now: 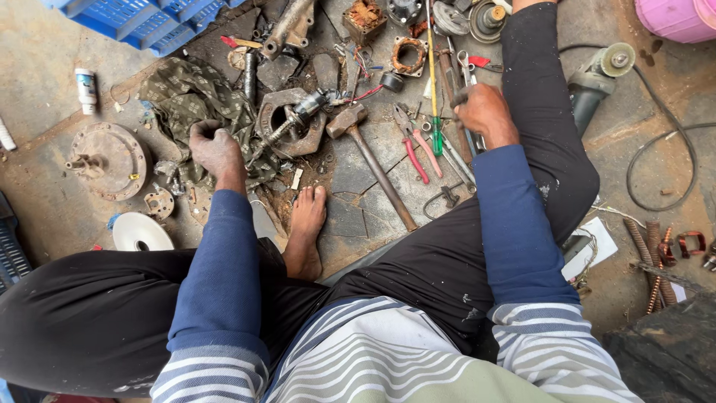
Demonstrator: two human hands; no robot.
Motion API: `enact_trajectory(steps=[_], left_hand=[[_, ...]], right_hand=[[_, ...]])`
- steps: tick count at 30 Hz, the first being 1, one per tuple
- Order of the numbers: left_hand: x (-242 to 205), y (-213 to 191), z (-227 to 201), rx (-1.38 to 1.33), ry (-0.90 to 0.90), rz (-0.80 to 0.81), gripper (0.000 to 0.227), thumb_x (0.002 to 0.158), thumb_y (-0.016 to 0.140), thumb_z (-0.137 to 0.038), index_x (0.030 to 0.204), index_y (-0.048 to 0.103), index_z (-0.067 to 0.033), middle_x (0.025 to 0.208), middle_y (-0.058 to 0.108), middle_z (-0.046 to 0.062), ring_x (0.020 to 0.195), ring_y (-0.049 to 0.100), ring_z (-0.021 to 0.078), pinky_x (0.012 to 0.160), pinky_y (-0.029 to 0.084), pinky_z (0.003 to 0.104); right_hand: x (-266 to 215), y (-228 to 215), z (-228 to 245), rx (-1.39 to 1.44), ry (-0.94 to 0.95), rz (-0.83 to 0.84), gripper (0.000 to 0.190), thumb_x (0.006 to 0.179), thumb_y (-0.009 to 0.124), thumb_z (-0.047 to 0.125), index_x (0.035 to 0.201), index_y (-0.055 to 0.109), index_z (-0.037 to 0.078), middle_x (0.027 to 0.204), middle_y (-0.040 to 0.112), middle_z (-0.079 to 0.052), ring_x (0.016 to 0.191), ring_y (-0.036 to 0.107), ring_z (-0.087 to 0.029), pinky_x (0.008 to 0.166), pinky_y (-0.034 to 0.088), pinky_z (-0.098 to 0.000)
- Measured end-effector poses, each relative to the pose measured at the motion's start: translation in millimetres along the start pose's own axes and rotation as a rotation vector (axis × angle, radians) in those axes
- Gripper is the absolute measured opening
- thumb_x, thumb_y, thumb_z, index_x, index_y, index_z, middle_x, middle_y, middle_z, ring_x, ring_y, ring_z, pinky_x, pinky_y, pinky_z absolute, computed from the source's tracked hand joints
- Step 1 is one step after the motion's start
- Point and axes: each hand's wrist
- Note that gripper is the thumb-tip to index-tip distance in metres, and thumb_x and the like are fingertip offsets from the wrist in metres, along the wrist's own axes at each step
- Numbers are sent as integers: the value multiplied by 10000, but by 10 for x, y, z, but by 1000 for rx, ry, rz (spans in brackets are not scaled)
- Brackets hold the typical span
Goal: The person sits on the floor and uses a hammer and metal rod to disassemble a mechanical component. They then use a screwdriver to remove a spring and other parts from the assembly. The person continues to manipulate the parts with their hands and tools.
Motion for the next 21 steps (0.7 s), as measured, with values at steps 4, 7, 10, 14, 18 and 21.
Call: enact_trajectory(steps=[4, 7, 10, 14, 18, 21], left_hand=[[25, 59, 67, -21, 97, -29, 188, 784, 575, 82, 900, 661, -39, 915, 709, 90, 839, 671, 211, 829, 564, 361], [129, 74, 93, -43, 107, -126, 169, 790, 579, 74, 889, 660, -37, 876, 712, 97, 805, 662, 217, 821, 559, 366], [194, 36, 160, -56, -24, -153, 203, 754, 558, 68, 874, 675, -46, 878, 724, 78, 808, 677, 198, 806, 569, 355], [242, -41, 264, -20, -54, -157, 257, 714, 558, 39, 888, 711, -71, 897, 735, 65, 824, 708, 172, 803, 592, 322], [197, -2, 324, 149, 78, -156, 151, 757, 659, -28, 894, 721, -32, 889, 742, 122, 808, 686, 215, 817, 551, 358], [98, -29, 352, 81, 117, -114, 182, 778, 603, 11, 922, 713, -6, 915, 752, 137, 828, 696, 218, 848, 569, 357]], right_hand=[[54, 75, -128, -215, -72, -53, 265, 877, 756, 141, 1109, 759, 14, 985, 746, -223, 878, 732, -337, 818, 576, -439], [116, 47, -162, -352, -185, -192, 362, 862, 822, 271, 1123, 779, 23, 1041, 717, -291, 1003, 693, -445, 906, 542, -492], [130, 24, -168, -202, -229, -215, 283, 872, 751, 221, 1123, 819, 112, 1066, 742, -232, 1010, 700, -408, 932, 540, -468], [96, -5, -103, -71, -149, -177, 240, 904, 706, 164, 1116, 771, 74, 969, 781, -191, 893, 763, -316, 866, 570, -417], [106, -186, -181, -68, -275, -325, 240, 928, 687, 54, 1152, 771, 30, 958, 756, -218, 849, 751, -300, 826, 570, -409], [157, -263, -326, 82, -186, -293, 283, 948, 599, 63, 1197, 730, 36, 1002, 755, -200, 883, 785, -289, 821, 600, -403]])
Point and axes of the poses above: each hand's wrist, its own x-axis towards the middle knuckle, its own y-axis out of the palm, z = x × y
